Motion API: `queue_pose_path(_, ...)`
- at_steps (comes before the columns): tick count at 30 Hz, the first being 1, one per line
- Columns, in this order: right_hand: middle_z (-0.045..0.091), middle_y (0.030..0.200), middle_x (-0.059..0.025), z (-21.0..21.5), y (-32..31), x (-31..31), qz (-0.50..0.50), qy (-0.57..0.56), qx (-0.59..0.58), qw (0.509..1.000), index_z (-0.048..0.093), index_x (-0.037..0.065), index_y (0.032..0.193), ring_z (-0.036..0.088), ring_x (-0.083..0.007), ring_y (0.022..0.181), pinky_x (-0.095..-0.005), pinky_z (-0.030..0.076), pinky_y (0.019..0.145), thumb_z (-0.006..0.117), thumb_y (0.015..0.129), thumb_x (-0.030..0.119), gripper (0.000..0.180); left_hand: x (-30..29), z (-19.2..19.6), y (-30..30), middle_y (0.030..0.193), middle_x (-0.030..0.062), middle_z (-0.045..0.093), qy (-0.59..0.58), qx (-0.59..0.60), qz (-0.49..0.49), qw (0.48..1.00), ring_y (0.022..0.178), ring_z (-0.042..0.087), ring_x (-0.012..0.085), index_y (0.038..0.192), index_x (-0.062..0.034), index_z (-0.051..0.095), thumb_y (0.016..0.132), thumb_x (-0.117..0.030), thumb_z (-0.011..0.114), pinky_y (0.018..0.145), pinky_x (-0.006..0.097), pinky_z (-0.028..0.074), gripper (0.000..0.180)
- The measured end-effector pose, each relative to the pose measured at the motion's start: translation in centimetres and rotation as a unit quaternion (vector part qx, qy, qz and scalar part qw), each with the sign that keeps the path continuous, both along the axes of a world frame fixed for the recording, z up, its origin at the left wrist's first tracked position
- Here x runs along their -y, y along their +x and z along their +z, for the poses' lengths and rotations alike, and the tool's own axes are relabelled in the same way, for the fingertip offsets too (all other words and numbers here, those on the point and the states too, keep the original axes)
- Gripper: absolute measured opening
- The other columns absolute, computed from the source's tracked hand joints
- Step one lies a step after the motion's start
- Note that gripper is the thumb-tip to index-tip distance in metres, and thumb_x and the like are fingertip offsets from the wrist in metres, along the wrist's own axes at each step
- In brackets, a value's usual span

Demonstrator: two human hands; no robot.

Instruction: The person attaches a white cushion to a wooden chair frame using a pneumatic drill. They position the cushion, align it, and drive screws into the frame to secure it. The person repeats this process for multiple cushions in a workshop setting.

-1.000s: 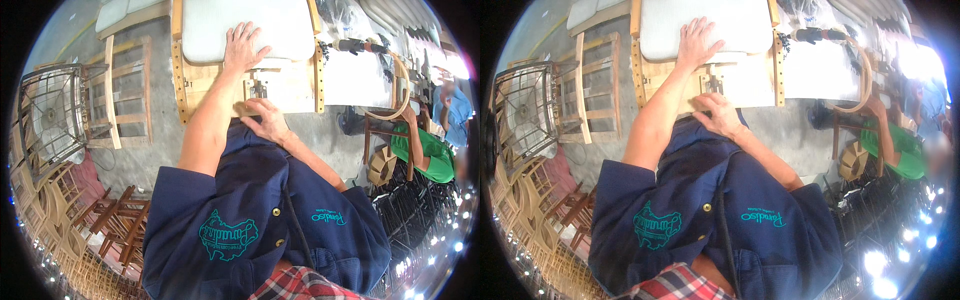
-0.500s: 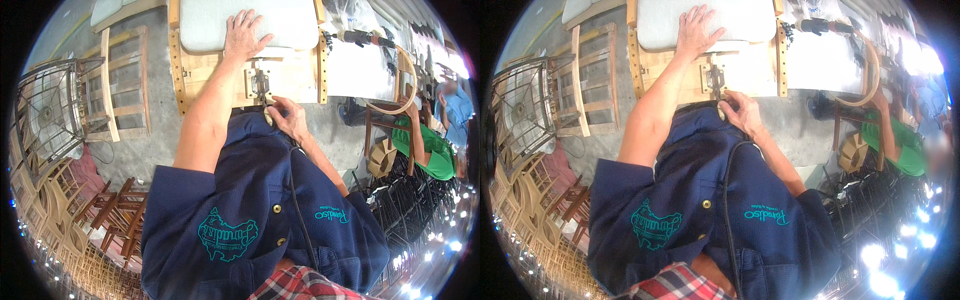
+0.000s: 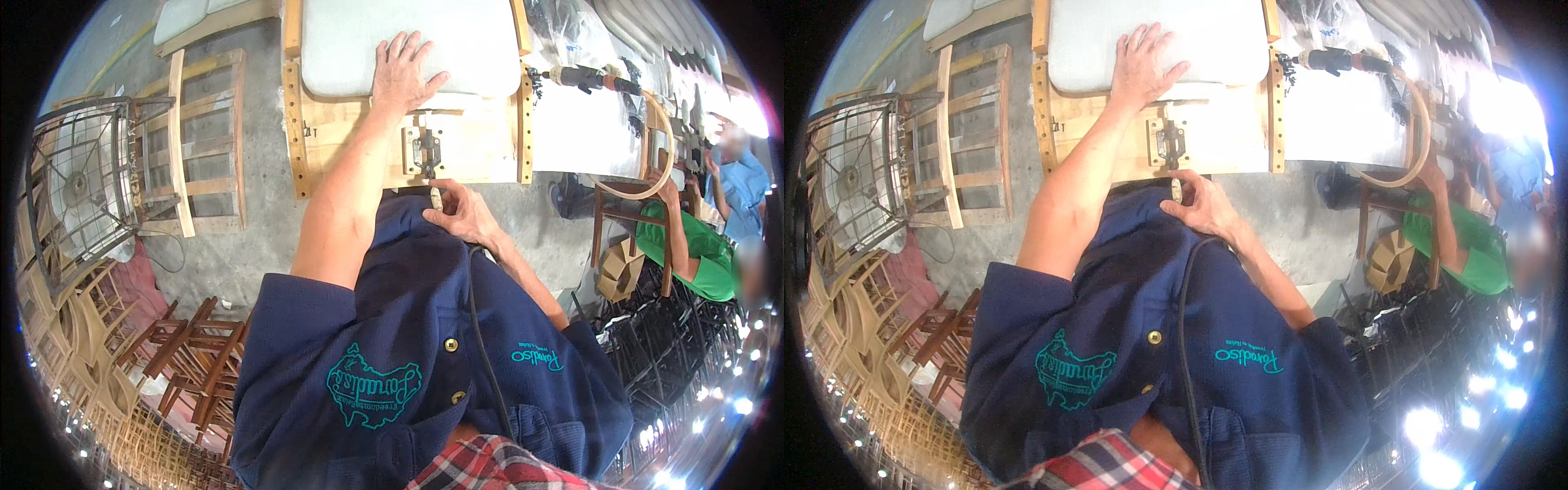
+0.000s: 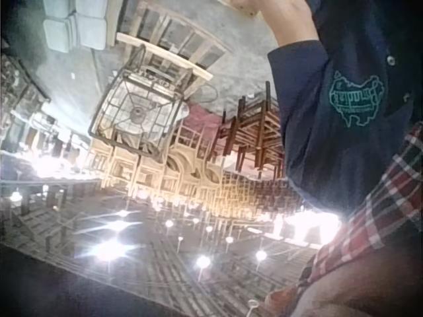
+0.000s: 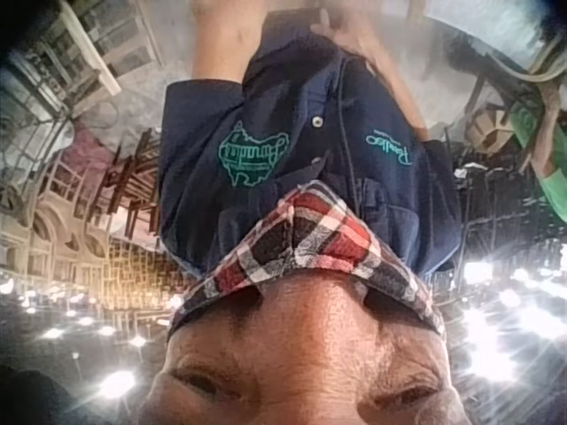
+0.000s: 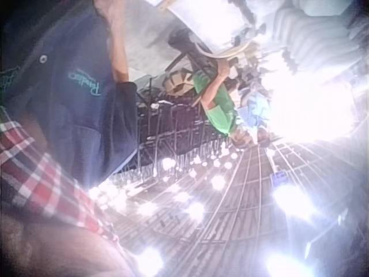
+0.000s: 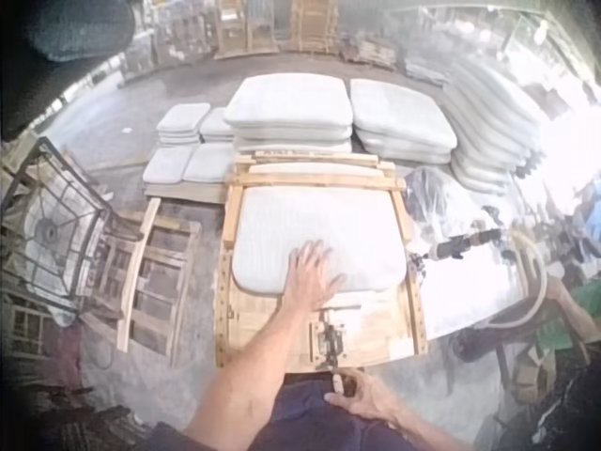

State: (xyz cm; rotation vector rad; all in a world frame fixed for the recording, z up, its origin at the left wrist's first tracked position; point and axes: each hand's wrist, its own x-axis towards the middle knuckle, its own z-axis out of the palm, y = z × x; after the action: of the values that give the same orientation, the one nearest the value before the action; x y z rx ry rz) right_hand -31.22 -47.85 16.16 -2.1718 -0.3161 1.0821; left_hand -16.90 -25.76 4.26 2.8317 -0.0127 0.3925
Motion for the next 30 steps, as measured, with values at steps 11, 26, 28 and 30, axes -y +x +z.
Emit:
queue_pose_path(11, 0.059, 0.074, -0.0089, -4.5, -0.4, 0.1, 0.130, 0.155, 0.412, 0.888, 0.067, 0.006, 0.082, 0.061, -0.0278, 0.070, -0.0392, 0.052, 0.070, 0.078, 0.080, 0.013, 0.013, -0.1, 0.5, 0.1, 0.163, 0.0101, 0.037, -0.002, -0.019, 0.001, 1.000, 0.153, 0.025, 0.0294, 0.152, -0.0165, 0.049, 0.097, -0.072, 0.045, 0.127, 0.054, 0.013, 0.078)
queue_pose_path(26, 0.056, 0.079, -0.0066, -7.3, 0.5, -0.1, 0.169, 0.245, 0.474, 0.829, 0.059, 0.009, 0.071, 0.058, -0.0233, 0.067, -0.0354, 0.050, 0.061, 0.084, 0.077, 0.014, 0.027, -0.2, 0.8, 0.3, 0.162, 0.0117, 0.039, 0.010, -0.030, -0.011, 0.999, 0.152, 0.027, 0.0307, 0.152, -0.0143, 0.049, 0.098, -0.070, 0.044, 0.126, 0.054, 0.014, 0.077)
queue_pose_path(28, 0.056, 0.078, -0.0063, -6.8, 1.3, -0.4, 0.157, 0.243, 0.485, 0.825, 0.058, 0.009, 0.071, 0.058, -0.0236, 0.066, -0.0357, 0.050, 0.061, 0.085, 0.077, 0.012, 0.027, -0.3, 0.9, 0.2, 0.162, 0.0125, 0.039, 0.005, -0.030, -0.010, 0.999, 0.152, 0.027, 0.0312, 0.151, -0.0140, 0.049, 0.098, -0.069, 0.045, 0.125, 0.054, 0.015, 0.077)
queue_pose_path(30, 0.057, 0.077, -0.0059, -7.3, 0.7, -0.6, 0.128, 0.237, 0.471, 0.840, 0.057, 0.009, 0.072, 0.059, -0.0241, 0.068, -0.0367, 0.050, 0.061, 0.085, 0.077, 0.012, 0.028, -0.2, 1.1, 0.2, 0.161, 0.0130, 0.039, 0.001, -0.029, -0.010, 1.000, 0.152, 0.028, 0.0314, 0.151, -0.0138, 0.049, 0.098, -0.068, 0.046, 0.125, 0.054, 0.015, 0.076)
